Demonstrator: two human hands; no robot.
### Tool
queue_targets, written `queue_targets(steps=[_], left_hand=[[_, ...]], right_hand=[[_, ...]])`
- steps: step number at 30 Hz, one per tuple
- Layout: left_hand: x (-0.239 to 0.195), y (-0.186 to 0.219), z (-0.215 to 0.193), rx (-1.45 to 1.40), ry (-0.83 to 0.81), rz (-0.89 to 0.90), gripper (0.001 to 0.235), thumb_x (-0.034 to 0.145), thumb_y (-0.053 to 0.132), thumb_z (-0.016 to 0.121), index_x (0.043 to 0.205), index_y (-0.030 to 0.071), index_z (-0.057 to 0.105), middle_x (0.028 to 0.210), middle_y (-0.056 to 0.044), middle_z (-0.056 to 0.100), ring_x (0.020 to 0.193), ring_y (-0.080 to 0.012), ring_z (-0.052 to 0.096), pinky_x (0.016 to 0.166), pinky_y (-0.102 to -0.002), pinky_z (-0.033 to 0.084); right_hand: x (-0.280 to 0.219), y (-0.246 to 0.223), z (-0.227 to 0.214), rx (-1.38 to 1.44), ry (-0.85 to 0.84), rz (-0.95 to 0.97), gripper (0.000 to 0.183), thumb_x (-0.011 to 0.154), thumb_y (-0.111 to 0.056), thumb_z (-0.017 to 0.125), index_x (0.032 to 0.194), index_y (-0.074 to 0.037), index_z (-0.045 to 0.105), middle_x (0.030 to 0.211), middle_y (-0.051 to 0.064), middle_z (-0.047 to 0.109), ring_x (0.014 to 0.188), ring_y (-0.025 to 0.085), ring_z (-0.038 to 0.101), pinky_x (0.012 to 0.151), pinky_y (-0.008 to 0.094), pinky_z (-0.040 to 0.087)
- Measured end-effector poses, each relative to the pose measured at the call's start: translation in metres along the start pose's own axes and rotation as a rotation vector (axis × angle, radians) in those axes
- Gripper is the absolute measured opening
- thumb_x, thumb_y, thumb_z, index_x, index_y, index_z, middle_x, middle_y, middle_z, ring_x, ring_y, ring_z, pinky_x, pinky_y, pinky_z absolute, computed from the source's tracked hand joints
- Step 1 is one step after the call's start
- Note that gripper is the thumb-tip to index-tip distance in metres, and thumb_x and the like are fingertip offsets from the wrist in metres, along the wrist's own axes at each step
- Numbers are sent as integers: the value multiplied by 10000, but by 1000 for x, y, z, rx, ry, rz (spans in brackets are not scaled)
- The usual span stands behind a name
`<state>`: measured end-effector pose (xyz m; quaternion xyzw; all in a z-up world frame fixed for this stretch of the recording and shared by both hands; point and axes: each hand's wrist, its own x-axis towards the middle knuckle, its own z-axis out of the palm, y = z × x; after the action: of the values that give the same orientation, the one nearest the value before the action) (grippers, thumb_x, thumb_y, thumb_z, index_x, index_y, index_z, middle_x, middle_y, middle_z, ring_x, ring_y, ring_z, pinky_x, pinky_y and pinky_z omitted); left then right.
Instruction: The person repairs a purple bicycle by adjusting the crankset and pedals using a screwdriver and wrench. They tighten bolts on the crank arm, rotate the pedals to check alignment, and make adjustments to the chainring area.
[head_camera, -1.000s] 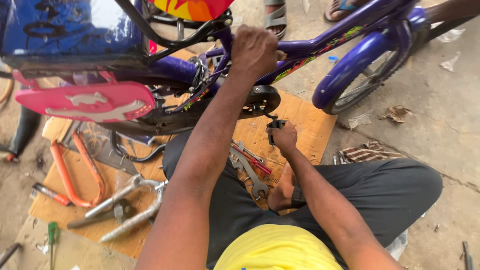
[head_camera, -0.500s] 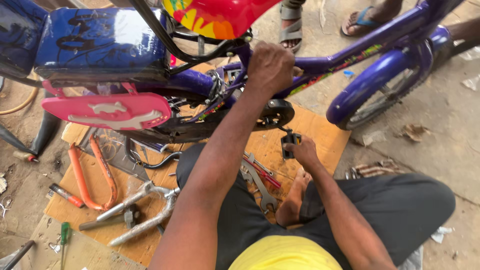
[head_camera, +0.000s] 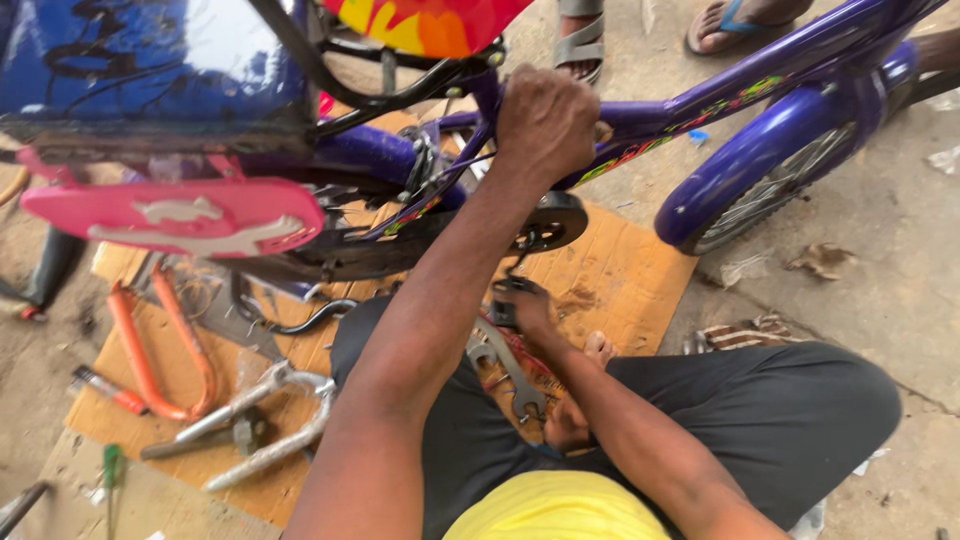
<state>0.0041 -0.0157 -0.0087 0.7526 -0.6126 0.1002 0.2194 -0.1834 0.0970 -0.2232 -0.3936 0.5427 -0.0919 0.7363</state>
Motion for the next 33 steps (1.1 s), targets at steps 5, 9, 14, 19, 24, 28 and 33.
queue_targets(steps=[5, 9, 14, 19, 24, 28, 33], left_hand=[[-2, -4, -4, 16, -37, 11, 500, 747, 520, 845, 637, 56, 695, 540, -70, 618, 456, -195, 561, 652, -430, 524], [0, 2, -2, 81, -77, 9, 430, 799, 469, 826, 651, 90, 688, 550, -52, 624, 470, -168, 566, 654, -410, 518], [-3, 9, -6, 83, -135, -24, 551, 756, 574, 816, 655, 49, 683, 582, -70, 623, 505, -189, 565, 640, -418, 495], [-6, 6, -7, 48, -88, -11, 516, 761, 551, 827, 675, 60, 695, 600, -78, 628, 541, -201, 578, 663, -424, 493], [-6, 18, -12, 69, -153, -32, 545, 784, 530, 822, 738, 3, 695, 623, -88, 639, 557, -215, 621, 621, -431, 491], [-9, 12, -18, 29, -59, -33, 485, 733, 503, 841, 706, 35, 717, 631, -117, 650, 602, -245, 639, 703, -438, 498], [4, 17, -16, -5, -151, -34, 444, 790, 467, 824, 705, 45, 713, 639, -106, 650, 606, -248, 632, 685, -451, 478]], right_hand=[[-33, -94, -49, -159, -253, -94, 263, 920, -333, 672, 948, -72, 693, 706, 8, 657, 527, 99, 618, 443, 243, 481], [-27, -107, -92, -550, -61, -176, 260, 922, -284, 681, 1000, -36, 674, 775, 78, 673, 584, 160, 665, 494, 307, 527], [12, -21, -42, -360, -162, -123, 290, 922, -220, 665, 1122, -9, 675, 917, 158, 716, 688, 216, 701, 567, 375, 566], [40, -45, -121, -447, -366, -245, 275, 928, -146, 652, 1125, 40, 703, 934, 172, 724, 750, 221, 726, 608, 351, 597], [22, -19, -59, -601, 12, -105, 318, 936, -257, 705, 1140, -21, 645, 819, 97, 698, 629, 198, 641, 535, 341, 529], [22, -46, -84, -403, -364, -238, 307, 896, -224, 699, 1140, -37, 684, 868, 34, 711, 703, 153, 661, 591, 336, 553], [36, -47, -109, -786, 104, -162, 315, 903, -235, 681, 1140, -27, 687, 919, 80, 708, 767, 196, 663, 651, 371, 552]])
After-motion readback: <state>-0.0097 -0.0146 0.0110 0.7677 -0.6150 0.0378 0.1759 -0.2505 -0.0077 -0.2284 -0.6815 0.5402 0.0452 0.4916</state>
